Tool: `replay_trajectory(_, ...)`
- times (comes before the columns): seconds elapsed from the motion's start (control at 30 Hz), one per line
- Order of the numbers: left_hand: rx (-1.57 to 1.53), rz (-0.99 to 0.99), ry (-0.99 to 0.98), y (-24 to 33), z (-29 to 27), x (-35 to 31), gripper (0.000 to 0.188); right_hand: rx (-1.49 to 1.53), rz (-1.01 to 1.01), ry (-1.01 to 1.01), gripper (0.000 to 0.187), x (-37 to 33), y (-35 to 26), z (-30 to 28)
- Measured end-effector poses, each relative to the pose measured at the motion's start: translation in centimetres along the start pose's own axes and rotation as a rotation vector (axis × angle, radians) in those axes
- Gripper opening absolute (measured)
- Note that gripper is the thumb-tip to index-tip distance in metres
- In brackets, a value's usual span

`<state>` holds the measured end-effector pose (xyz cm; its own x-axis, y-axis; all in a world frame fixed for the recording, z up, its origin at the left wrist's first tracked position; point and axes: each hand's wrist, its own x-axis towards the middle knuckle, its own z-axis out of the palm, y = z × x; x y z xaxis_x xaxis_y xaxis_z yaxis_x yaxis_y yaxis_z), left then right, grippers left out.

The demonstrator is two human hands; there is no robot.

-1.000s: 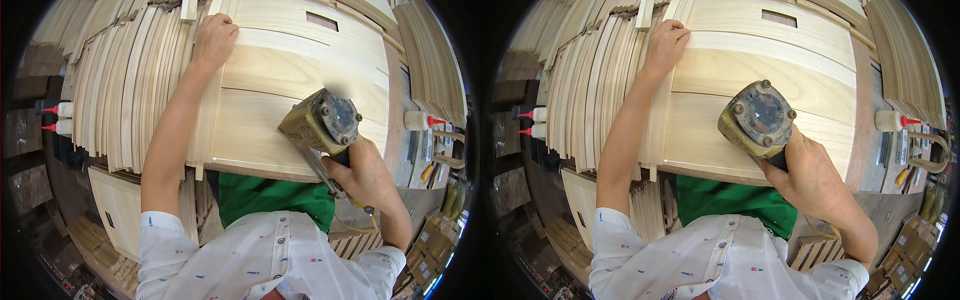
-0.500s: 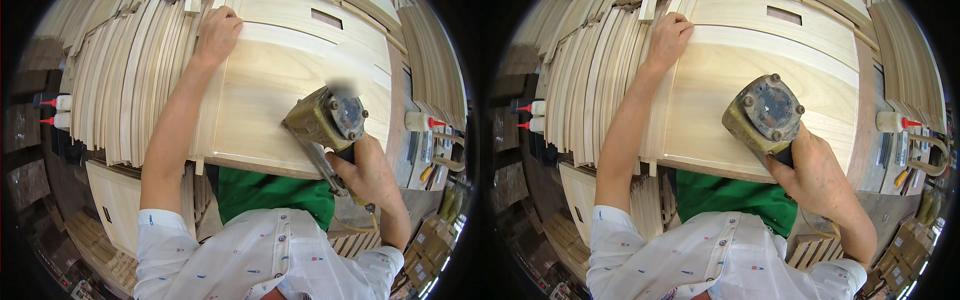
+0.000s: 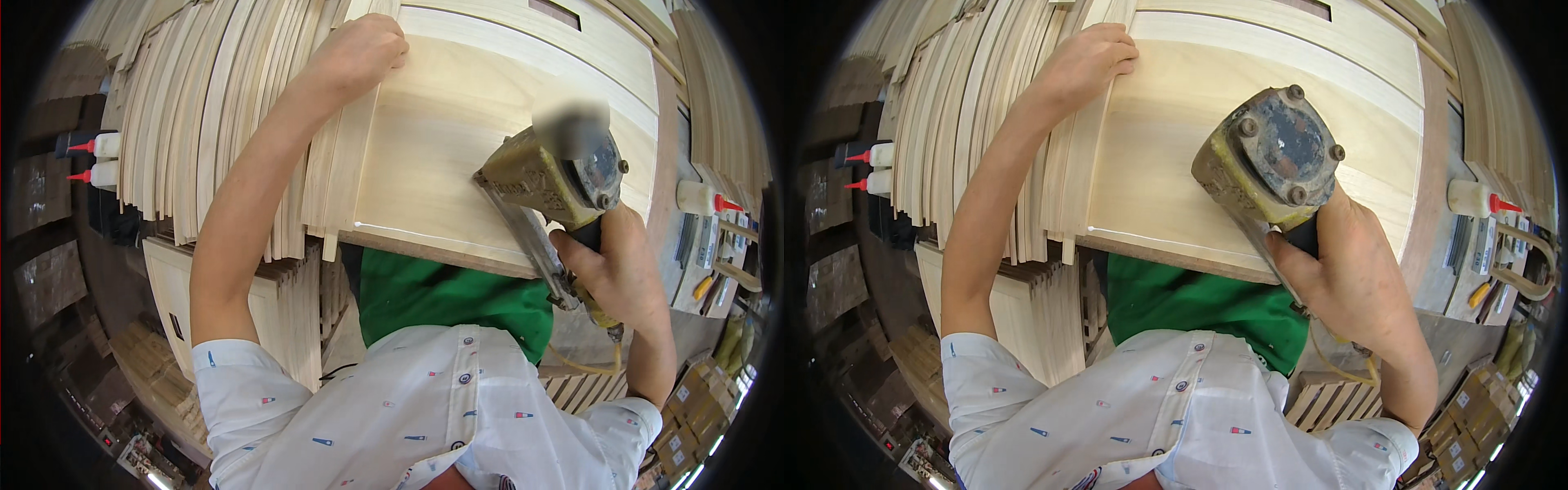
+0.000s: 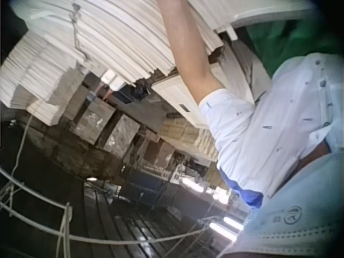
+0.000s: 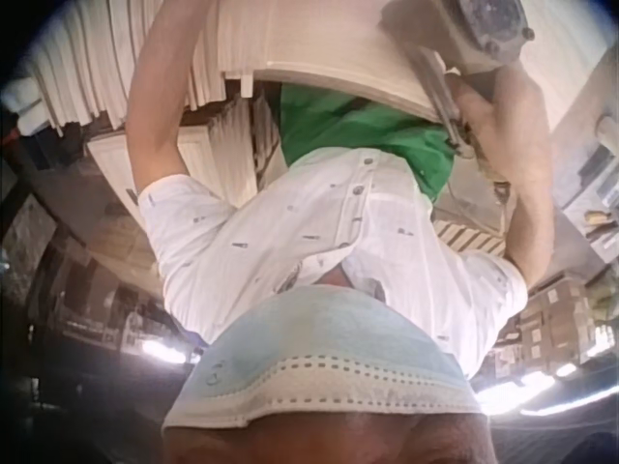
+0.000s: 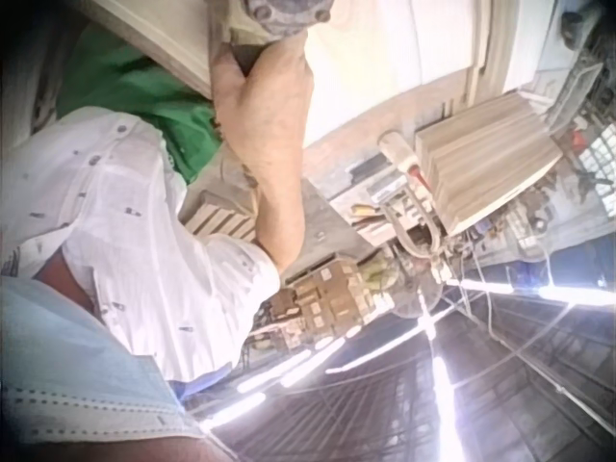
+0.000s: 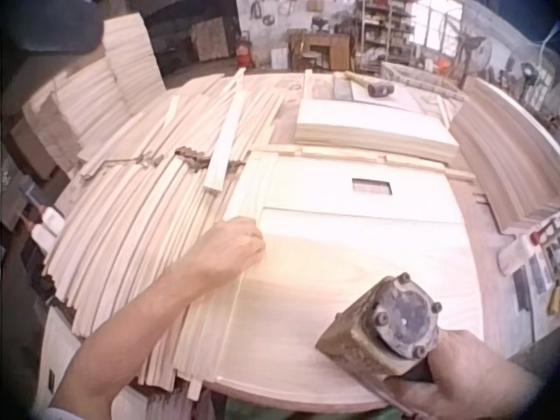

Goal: Applying wood glue and using a pneumatic nail gun to assemble large wood panels.

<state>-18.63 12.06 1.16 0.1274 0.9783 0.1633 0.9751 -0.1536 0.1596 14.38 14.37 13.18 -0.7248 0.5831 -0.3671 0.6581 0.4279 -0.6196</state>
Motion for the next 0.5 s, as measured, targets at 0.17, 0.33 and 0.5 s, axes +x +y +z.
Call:
replay_trajectory(0.17,0.044,0.051,0.121,-0.3,0.8,-0.7,0.010,0.024,0.002,-0.001,0.035,0.2,-0.3,0.0)
replay_trajectory(0.33,0.003,0.062,0.168,-0.2,1.2,-0.9,0.008,0.059,0.055,-0.013,0.033,0.1,-0.4,0.1)
replay_trajectory(0.5,0.001,0.051,0.205,-0.1,1.6,-1.0,0.009,0.044,0.005,0.020,0.035,-0.1,-0.4,0.3)
